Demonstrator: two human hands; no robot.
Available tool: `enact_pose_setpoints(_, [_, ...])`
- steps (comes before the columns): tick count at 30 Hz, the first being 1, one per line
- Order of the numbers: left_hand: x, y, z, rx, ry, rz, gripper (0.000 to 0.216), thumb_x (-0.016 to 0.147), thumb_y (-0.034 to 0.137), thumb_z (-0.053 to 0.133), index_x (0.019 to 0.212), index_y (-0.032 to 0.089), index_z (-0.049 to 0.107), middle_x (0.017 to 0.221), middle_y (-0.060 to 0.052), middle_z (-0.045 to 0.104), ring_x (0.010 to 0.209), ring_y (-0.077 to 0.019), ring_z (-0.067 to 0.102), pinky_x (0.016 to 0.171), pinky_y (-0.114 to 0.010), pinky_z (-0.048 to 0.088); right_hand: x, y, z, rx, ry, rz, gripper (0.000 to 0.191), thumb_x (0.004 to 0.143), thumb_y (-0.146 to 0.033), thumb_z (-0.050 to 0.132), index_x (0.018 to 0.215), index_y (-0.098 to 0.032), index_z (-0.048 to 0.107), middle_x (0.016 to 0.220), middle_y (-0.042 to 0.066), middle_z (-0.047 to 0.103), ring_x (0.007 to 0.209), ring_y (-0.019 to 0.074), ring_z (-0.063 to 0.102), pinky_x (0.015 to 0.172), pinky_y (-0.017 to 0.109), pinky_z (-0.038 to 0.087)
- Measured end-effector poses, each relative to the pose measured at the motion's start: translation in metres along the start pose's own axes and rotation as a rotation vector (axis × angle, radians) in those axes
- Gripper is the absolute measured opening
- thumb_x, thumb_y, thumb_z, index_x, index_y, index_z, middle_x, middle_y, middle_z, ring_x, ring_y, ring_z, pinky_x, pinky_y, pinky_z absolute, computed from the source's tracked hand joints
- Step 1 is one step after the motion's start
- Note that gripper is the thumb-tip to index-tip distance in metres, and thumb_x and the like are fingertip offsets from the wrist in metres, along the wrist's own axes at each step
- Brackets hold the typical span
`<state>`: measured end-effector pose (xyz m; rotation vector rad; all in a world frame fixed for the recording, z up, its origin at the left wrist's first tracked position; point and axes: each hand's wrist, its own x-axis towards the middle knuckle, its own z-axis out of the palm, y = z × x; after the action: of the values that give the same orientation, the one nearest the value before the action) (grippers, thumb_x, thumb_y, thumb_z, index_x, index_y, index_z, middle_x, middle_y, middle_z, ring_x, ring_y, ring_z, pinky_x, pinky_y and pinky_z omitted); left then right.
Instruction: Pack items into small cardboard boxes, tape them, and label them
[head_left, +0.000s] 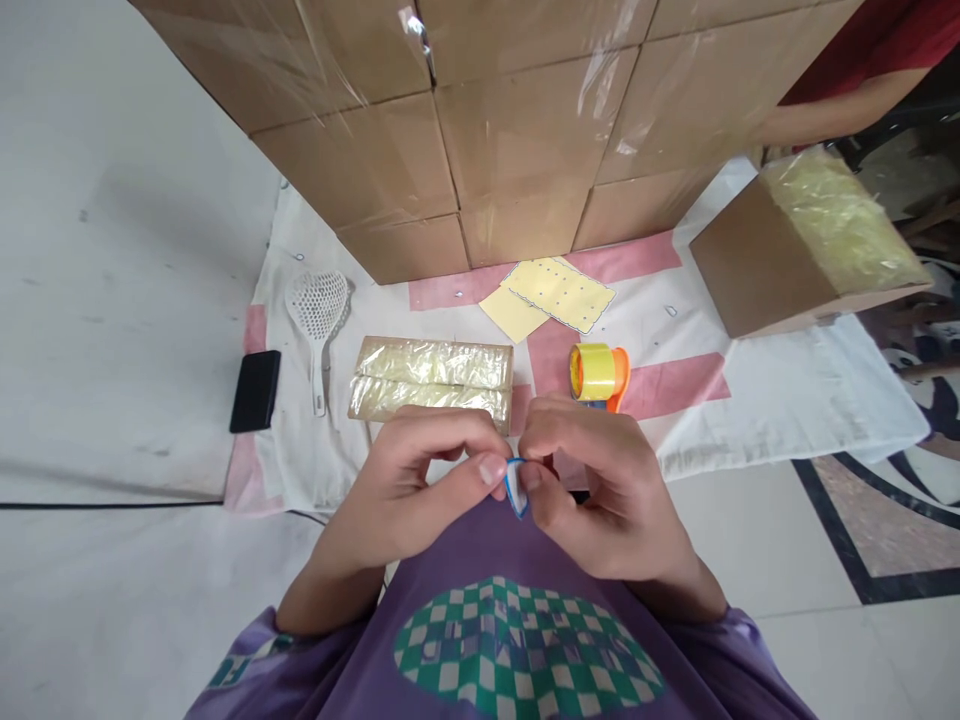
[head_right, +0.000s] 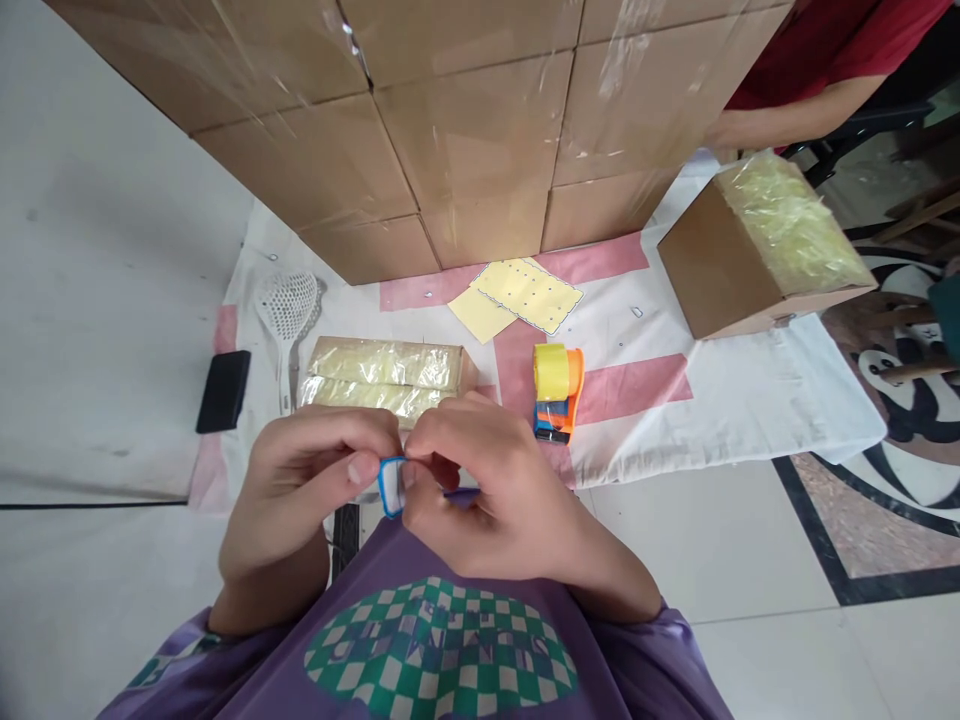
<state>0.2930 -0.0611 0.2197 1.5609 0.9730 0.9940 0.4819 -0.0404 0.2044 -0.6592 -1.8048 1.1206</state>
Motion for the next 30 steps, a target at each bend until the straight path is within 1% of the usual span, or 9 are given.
enact_pose_setpoints(6, [0.001, -0.002, -0.001, -0.032, 0.002, -0.015, 0.026, 0.102, 0.03, 0.056, 0.079, 0.019, 0.063, 0.067, 0.002, 0.061, 0.059, -0.0097, 0.052, 0.054, -0.024, 0.037, 0.0, 0.002, 0.001, -0.026, 0.015, 0.001, 0.017, 0.086, -0.008, 0.056, 0.083, -0.024, 0.05, 0.067, -0.004, 0.051, 0.059, 0.0125, 0.044, 0.06, 0.03, 0.038])
enact_pose_setpoints(9, [0.001, -0.003, 0.0, -0.009, 0.011, -0.019, 0.028, 0.103, 0.033, 0.054, 0.079, 0.019, 0.062, 0.065, 0.001, 0.057, 0.058, -0.0106, 0.048, 0.054, -0.025, 0.037, 0.0, 0.002, 0.002, -0.047, 0.038, 0.008, 0.017, 0.087, -0.009, 0.056, 0.083, -0.024, 0.05, 0.067, -0.004, 0.049, 0.06, 0.0127, 0.044, 0.06, 0.03, 0.038])
enact_pose_setpoints(12, [0.002, -0.003, 0.0, 0.021, -0.005, -0.006, 0.03, 0.103, 0.034, 0.053, 0.079, 0.019, 0.061, 0.067, 0.0, 0.057, 0.06, -0.0116, 0.048, 0.056, -0.026, 0.037, -0.001, 0.002, 0.002, -0.071, 0.049, 0.006, 0.016, 0.089, -0.011, 0.056, 0.084, -0.025, 0.05, 0.067, -0.004, 0.048, 0.06, 0.0133, 0.044, 0.06, 0.031, 0.037])
enact_pose_setpoints(15, [0.002, -0.005, 0.001, 0.009, -0.026, 0.02, 0.028, 0.104, 0.032, 0.052, 0.082, 0.019, 0.061, 0.07, -0.001, 0.057, 0.063, -0.0117, 0.049, 0.058, -0.025, 0.039, -0.003, 0.003, 0.002, -0.084, 0.054, -0.009, 0.016, 0.089, -0.01, 0.057, 0.085, -0.024, 0.05, 0.068, -0.004, 0.048, 0.061, 0.0133, 0.044, 0.06, 0.031, 0.037])
enact_pose_setpoints(19, [0.0, -0.007, 0.003, -0.011, -0.008, 0.047, 0.025, 0.104, 0.03, 0.053, 0.084, 0.019, 0.063, 0.072, -0.001, 0.058, 0.065, -0.0119, 0.051, 0.059, -0.025, 0.039, -0.005, 0.003, 0.003, -0.089, 0.068, -0.038, 0.016, 0.089, -0.009, 0.057, 0.085, -0.024, 0.051, 0.068, -0.004, 0.048, 0.062, 0.0133, 0.044, 0.059, 0.03, 0.036])
enact_pose_setpoints(23, [-0.002, -0.009, 0.005, -0.023, -0.016, 0.068, 0.021, 0.102, 0.028, 0.056, 0.085, 0.019, 0.063, 0.071, 0.0, 0.057, 0.064, -0.0108, 0.049, 0.058, -0.024, 0.038, -0.007, 0.002, 0.005, -0.097, 0.102, -0.069, 0.017, 0.088, -0.007, 0.058, 0.084, -0.022, 0.052, 0.068, -0.004, 0.047, 0.061, 0.0121, 0.043, 0.058, 0.029, 0.035])
enact_pose_setpoints(26, [-0.004, -0.009, 0.005, -0.028, -0.035, 0.056, 0.018, 0.102, 0.025, 0.057, 0.085, 0.019, 0.063, 0.072, 0.001, 0.057, 0.064, -0.0099, 0.049, 0.058, -0.024, 0.037, -0.01, 0.001, 0.005, -0.109, 0.111, -0.088, 0.018, 0.087, -0.005, 0.059, 0.084, -0.021, 0.051, 0.069, -0.004, 0.048, 0.062, 0.0115, 0.043, 0.058, 0.028, 0.035])
enact_pose_setpoints(30, [-0.007, -0.009, 0.007, -0.04, -0.051, 0.072, 0.01, 0.098, 0.022, 0.061, 0.089, 0.019, 0.063, 0.071, 0.002, 0.055, 0.063, -0.0098, 0.049, 0.058, -0.024, 0.037, -0.014, 0.0, 0.004, -0.142, 0.127, -0.103, 0.019, 0.087, -0.004, 0.06, 0.085, -0.021, 0.052, 0.07, -0.003, 0.048, 0.063, 0.0115, 0.044, 0.059, 0.028, 0.035])
